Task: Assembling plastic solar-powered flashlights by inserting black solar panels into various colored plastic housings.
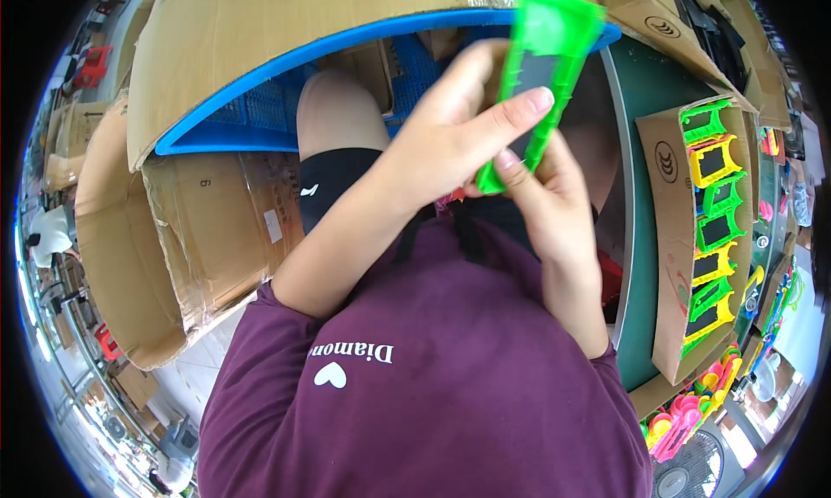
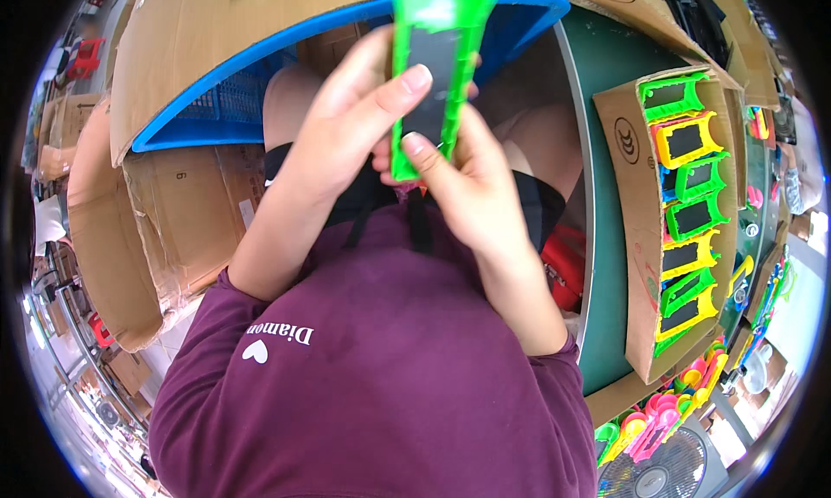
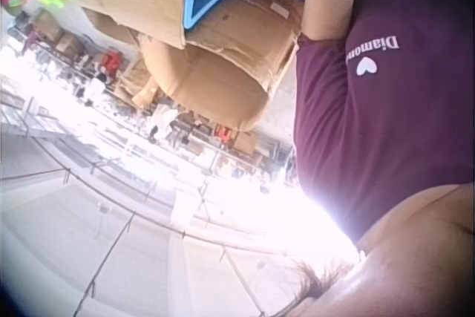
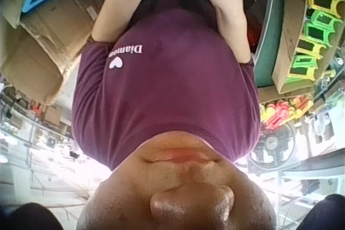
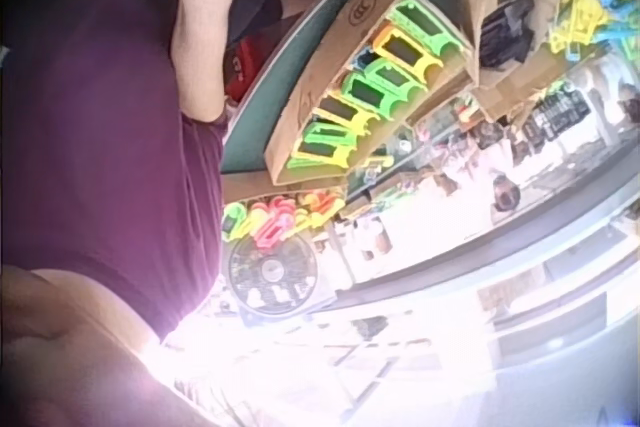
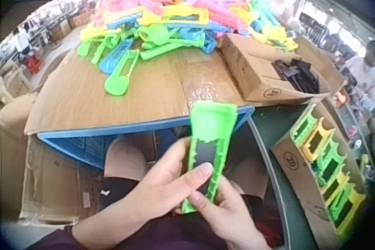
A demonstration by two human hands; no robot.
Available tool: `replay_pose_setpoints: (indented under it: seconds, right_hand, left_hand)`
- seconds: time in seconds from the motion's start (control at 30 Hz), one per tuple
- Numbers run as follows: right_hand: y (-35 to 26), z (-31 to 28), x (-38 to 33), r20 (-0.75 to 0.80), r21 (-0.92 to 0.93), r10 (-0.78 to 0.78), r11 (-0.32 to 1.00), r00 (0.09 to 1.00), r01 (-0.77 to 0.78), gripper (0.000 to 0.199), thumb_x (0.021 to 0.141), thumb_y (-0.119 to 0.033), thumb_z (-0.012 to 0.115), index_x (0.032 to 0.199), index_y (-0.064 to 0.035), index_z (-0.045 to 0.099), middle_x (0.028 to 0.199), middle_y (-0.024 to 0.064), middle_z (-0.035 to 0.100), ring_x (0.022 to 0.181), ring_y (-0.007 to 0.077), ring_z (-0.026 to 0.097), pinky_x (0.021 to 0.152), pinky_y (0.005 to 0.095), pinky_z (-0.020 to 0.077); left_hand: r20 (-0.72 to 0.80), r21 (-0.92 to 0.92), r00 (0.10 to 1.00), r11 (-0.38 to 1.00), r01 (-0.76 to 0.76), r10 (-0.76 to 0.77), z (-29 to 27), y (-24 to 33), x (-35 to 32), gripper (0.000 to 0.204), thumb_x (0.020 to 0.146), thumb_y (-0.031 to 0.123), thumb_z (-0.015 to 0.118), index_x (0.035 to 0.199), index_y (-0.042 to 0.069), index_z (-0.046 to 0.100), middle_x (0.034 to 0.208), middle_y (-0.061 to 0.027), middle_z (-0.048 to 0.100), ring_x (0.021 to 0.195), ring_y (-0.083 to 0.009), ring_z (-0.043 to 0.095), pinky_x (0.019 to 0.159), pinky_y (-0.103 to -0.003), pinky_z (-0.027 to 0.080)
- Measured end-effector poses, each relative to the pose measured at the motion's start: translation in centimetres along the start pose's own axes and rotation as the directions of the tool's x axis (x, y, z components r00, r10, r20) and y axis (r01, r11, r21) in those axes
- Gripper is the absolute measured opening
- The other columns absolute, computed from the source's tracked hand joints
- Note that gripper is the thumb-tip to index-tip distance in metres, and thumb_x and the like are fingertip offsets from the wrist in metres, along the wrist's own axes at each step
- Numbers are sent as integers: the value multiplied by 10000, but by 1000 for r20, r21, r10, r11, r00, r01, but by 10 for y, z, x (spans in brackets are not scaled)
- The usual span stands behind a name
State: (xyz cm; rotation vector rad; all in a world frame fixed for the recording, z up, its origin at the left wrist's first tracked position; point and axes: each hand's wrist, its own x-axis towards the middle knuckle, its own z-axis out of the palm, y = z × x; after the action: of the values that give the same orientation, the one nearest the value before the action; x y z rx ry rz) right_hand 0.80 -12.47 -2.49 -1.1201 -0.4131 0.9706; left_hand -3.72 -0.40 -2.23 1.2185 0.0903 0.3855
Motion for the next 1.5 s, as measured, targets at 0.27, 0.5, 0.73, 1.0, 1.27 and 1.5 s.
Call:
replay_pose_setpoints:
  seconds: [0.27, 0.5, 0.73, 1.0, 1.27, 1.5]
  right_hand:
    - [16, -2, -3, -145, -263, -216, 949, 966, 173, 333, 836, -41, 505, 1148, 24, 410, 746, 67, 579, 610, 101, 575, 522, 220, 484]
    - [11, -2, -5, -179, -300, -253, 934, 951, 192, 358, 825, -45, 514, 1164, 19, 418, 661, 55, 581, 548, 100, 572, 490, 220, 471]
    - [-12, -9, -14, 49, -105, 31, 994, 998, -25, 193, 879, -108, 449, 1026, 13, 415, 735, 83, 560, 620, 140, 574, 517, 234, 476]
    - [-15, 4, -30, 80, -329, -253, 906, 964, 265, 141, 845, -149, 533, 877, -33, 459, 698, 55, 549, 557, 112, 578, 490, 234, 453]
    - [-32, 11, -46, 70, -371, -383, 847, 921, 380, 92, 790, -71, 557, 860, -51, 501, 725, 88, 560, 674, 274, 584, 561, 320, 452]
    - [-30, 11, -32, -10, -230, -183, 957, 983, 176, 122, 839, -142, 531, 905, -45, 495, 678, 54, 541, 596, 118, 572, 514, 238, 444]
  left_hand:
    - [-27, -59, 999, 998, 37, -39, 16, -6, -6, 234, 903, 96, 353, 1115, 6, 311, 956, -158, 543, 837, -164, 549, 704, -272, 470]
    - [-91, 28, 994, 998, -50, 53, 28, -5, -7, 210, 903, 123, 360, 1062, -14, 341, 945, -168, 552, 773, -143, 559, 629, -222, 473]
    - [74, -183, 994, 979, 93, -81, 22, 19, 14, 266, 832, 110, 523, 1063, 7, 441, 817, -98, 582, 693, -125, 564, 577, -215, 457]
    - [-59, -162, 995, 983, -86, 77, 52, 38, -9, 145, 874, 171, 381, 886, 30, 409, 562, -30, 397, 438, -107, 376, 469, -240, 346]
    - [57, -220, 986, 966, -139, 155, 66, 55, -16, 111, 881, 149, 389, 875, 38, 380, 560, -52, 412, 466, -118, 404, 466, -245, 367]
    - [-20, -232, 996, 969, -86, 83, 57, 50, -3, 136, 891, 157, 383, 844, 31, 404, 570, -12, 357, 474, -88, 351, 462, -233, 315]
